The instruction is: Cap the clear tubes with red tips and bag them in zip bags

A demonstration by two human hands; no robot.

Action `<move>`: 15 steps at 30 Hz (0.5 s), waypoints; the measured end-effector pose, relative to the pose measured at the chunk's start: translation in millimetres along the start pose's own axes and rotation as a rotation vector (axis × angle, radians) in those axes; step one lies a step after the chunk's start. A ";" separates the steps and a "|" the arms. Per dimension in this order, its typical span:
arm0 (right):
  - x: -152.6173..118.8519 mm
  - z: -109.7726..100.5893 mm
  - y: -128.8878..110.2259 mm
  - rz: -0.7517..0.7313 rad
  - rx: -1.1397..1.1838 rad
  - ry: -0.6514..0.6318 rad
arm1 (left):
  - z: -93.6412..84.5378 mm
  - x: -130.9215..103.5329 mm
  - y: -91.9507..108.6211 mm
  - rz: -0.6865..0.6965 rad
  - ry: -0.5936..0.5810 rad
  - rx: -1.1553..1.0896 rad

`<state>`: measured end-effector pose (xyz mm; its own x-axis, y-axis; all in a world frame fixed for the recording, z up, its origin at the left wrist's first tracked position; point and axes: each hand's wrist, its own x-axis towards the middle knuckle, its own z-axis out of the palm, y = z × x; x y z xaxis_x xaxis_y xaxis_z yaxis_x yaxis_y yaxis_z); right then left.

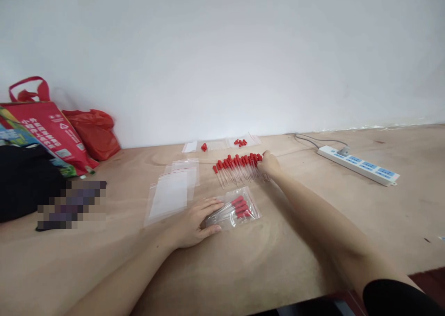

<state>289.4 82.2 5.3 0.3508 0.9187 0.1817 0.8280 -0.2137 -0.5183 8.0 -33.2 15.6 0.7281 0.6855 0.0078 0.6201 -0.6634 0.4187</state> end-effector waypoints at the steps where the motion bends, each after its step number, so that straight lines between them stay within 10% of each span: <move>1: 1.1 0.6 -1.6 0.019 0.014 -0.013 | 0.3 -0.1 -0.5 0.004 0.005 -0.002; 9: -2.5 -5.4 -3.5 -0.012 0.138 -0.028 | 2.0 -0.4 -1.5 0.004 0.015 -0.009; 15: -49.5 -4.1 15.7 -0.154 0.764 -0.061 | 4.1 0.4 -4.6 0.013 0.025 -0.011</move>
<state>286.8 32.0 -8.4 0.2136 0.9406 0.2640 0.3268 0.1859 -0.9266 6.6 -31.1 10.0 0.7285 0.6841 0.0363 0.6070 -0.6691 0.4287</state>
